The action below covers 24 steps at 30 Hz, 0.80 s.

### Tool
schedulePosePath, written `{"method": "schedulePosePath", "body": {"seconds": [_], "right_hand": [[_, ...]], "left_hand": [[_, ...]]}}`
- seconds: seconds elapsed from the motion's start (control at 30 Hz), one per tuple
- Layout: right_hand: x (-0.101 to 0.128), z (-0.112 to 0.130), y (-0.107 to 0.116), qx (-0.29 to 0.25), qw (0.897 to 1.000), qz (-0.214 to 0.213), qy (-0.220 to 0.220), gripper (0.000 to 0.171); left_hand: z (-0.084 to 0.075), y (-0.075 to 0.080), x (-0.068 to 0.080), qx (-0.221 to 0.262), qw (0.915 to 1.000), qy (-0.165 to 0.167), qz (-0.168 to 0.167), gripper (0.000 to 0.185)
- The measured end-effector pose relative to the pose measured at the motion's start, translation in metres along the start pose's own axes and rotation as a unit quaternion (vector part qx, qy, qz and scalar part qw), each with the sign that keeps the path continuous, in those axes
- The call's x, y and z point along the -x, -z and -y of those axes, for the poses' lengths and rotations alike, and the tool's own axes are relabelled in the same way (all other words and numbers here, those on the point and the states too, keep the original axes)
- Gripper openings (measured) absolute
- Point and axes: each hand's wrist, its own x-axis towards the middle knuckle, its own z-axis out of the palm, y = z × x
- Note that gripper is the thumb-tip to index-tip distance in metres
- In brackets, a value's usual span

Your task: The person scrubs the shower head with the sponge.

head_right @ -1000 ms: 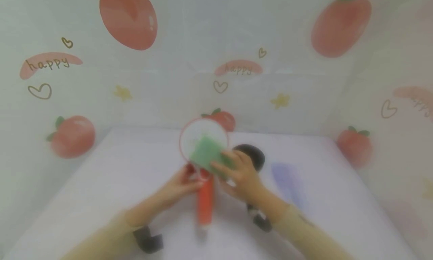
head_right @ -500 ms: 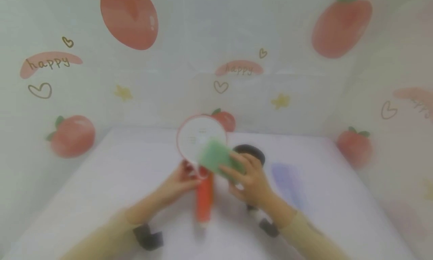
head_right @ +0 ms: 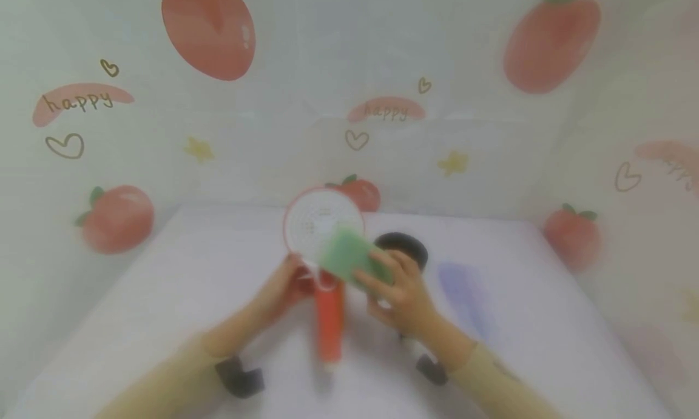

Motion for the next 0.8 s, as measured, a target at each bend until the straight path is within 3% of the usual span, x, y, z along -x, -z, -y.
{"method": "schedulePosePath", "body": {"seconds": [0.3,0.53,0.8], "right_hand": [[-0.004,0.001,0.000,0.006,1.000,0.005,-0.024,0.031],[0.001,-0.003,0.000,0.022,0.999,0.017,-0.033,0.032],[0.008,-0.002,0.002,-0.011,0.997,0.066,-0.033,0.034]], "left_hand": [[-0.006,0.000,0.002,-0.041,0.9975,-0.031,-0.049,0.047],[-0.010,0.003,-0.001,-0.011,0.9925,-0.042,-0.115,0.038],[-0.010,0.004,-0.003,0.016,0.9888,-0.044,-0.142,0.036]]}}
